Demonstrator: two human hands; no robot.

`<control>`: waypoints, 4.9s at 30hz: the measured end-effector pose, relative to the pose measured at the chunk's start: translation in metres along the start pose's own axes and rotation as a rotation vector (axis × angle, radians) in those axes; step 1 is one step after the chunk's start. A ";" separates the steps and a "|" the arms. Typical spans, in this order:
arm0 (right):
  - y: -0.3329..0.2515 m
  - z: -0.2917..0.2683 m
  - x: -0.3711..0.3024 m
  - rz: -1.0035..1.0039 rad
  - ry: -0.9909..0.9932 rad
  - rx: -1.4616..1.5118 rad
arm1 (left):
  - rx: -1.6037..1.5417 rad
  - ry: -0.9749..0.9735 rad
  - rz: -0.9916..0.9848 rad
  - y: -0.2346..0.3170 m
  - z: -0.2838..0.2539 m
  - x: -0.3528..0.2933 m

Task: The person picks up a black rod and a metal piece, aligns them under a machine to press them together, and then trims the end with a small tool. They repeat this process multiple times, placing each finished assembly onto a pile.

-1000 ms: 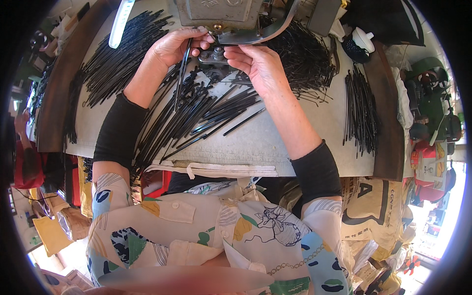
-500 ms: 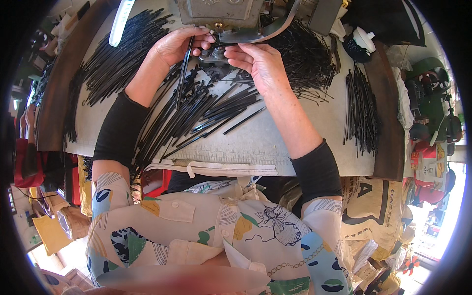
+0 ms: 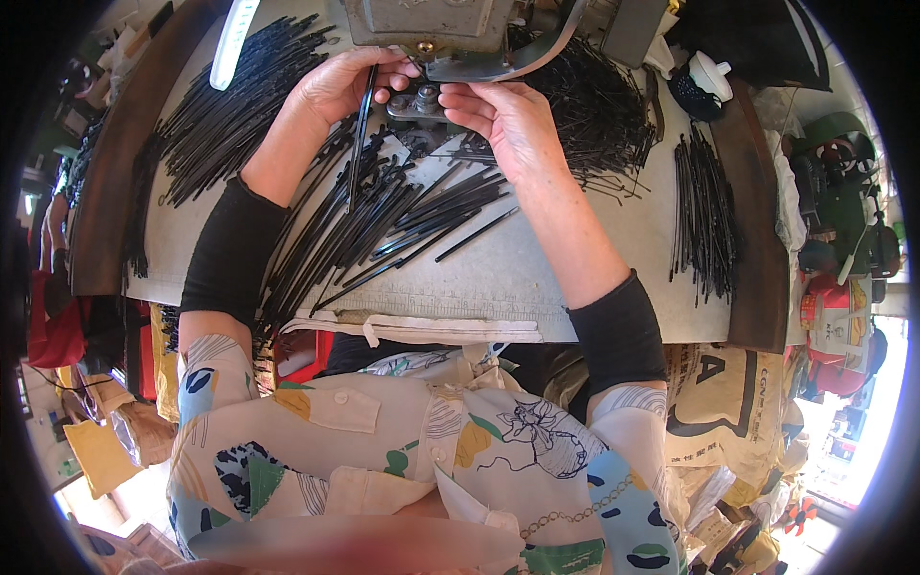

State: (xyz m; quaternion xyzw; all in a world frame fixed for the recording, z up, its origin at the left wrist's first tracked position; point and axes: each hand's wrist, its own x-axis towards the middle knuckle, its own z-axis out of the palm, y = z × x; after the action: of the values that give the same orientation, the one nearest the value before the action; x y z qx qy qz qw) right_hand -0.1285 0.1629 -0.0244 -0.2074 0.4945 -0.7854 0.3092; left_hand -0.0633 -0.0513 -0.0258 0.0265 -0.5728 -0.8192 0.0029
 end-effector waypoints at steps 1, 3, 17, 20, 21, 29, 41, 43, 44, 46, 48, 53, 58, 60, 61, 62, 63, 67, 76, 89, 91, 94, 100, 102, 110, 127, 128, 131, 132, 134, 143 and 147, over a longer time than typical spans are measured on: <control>0.000 0.000 0.000 0.001 -0.002 -0.008 | 0.000 0.000 0.000 -0.001 0.000 0.000; 0.000 -0.001 0.000 0.000 0.002 -0.002 | -0.018 0.009 -0.006 -0.002 0.001 0.002; 0.003 0.001 -0.002 -0.003 0.011 0.022 | 0.012 0.026 -0.006 -0.003 0.000 0.002; 0.002 0.002 -0.004 -0.003 0.047 -0.012 | 0.025 0.022 -0.005 -0.005 0.003 0.003; 0.002 0.003 -0.006 -0.006 0.050 -0.018 | 0.040 0.010 0.001 -0.006 0.004 0.002; 0.003 0.003 -0.006 -0.005 0.047 -0.033 | 0.010 -0.004 -0.014 -0.006 0.000 0.002; -0.001 0.000 -0.005 0.007 -0.024 0.011 | 0.053 0.049 -0.018 0.002 -0.002 -0.016; -0.001 -0.001 -0.007 0.002 -0.029 0.020 | 0.057 0.028 -0.023 0.005 -0.003 -0.021; -0.002 -0.003 -0.008 0.000 -0.029 0.022 | 0.070 0.046 -0.011 0.006 -0.003 -0.024; -0.002 -0.005 -0.010 0.018 -0.019 -0.008 | 0.082 0.063 0.001 0.007 -0.002 -0.026; -0.003 -0.005 -0.011 0.024 -0.021 -0.017 | 0.098 0.085 -0.017 0.008 0.001 -0.030; -0.003 -0.004 -0.010 0.043 -0.040 -0.014 | 0.124 0.103 0.009 0.010 0.003 -0.035; -0.005 -0.007 -0.007 0.063 -0.064 -0.021 | 0.160 0.095 0.018 0.012 0.005 -0.034; -0.005 -0.007 -0.006 0.052 -0.078 -0.008 | 0.175 0.080 0.044 0.013 0.005 -0.031; -0.005 -0.007 -0.005 0.041 -0.092 0.003 | 0.176 0.080 0.045 0.014 0.005 -0.031; -0.006 -0.007 -0.004 0.040 -0.092 0.004 | 0.182 0.072 0.042 0.015 0.005 -0.030; -0.006 -0.007 -0.003 0.043 -0.091 0.005 | 0.188 0.065 0.039 0.015 0.005 -0.030; -0.007 -0.007 0.000 0.028 -0.093 0.004 | 0.170 0.055 0.044 0.016 0.003 -0.026; -0.006 -0.010 0.003 0.026 -0.084 0.006 | 0.131 0.043 0.001 0.010 0.000 -0.020; -0.003 -0.005 0.002 0.025 -0.040 -0.009 | 0.061 0.034 -0.014 0.006 -0.008 -0.019; -0.004 -0.003 0.001 0.017 -0.035 -0.023 | 0.057 0.030 -0.017 0.007 -0.008 -0.019; -0.006 -0.001 0.000 0.021 -0.019 -0.026 | 0.045 0.016 -0.019 0.007 -0.009 -0.019; -0.005 -0.004 0.000 0.027 -0.002 -0.042 | 0.038 0.014 -0.029 0.003 -0.008 -0.018; -0.005 -0.004 0.000 0.029 -0.001 -0.039 | 0.029 0.016 -0.035 0.002 -0.009 -0.017; -0.005 -0.002 0.000 0.026 -0.014 -0.034 | 0.030 0.008 -0.042 0.002 -0.011 -0.017; -0.003 -0.002 -0.002 0.026 -0.001 -0.065 | 0.054 0.047 -0.054 -0.001 -0.006 -0.016; -0.003 -0.002 -0.002 0.027 0.000 -0.065 | 0.056 0.044 -0.052 -0.001 -0.007 -0.016; -0.002 -0.001 -0.002 0.018 -0.015 -0.067 | 0.050 0.024 -0.046 -0.002 -0.011 -0.014; -0.002 -0.002 -0.001 0.018 -0.012 -0.069 | 0.042 0.003 -0.043 -0.002 -0.011 -0.014; -0.002 -0.002 -0.002 0.018 -0.009 -0.072 | 0.051 0.022 -0.052 -0.002 -0.009 -0.014; -0.003 -0.001 -0.002 0.031 0.000 -0.089 | 0.071 0.054 -0.053 -0.002 -0.007 -0.014; -0.004 -0.002 0.000 0.050 0.007 -0.088 | 0.080 0.080 -0.056 -0.002 -0.005 -0.013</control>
State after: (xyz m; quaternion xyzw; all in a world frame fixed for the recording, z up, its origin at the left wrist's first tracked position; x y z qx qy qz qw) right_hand -0.1307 0.1657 -0.0216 -0.2057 0.5345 -0.7556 0.3178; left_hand -0.0498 -0.0551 -0.0292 0.0755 -0.6036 -0.7937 0.0017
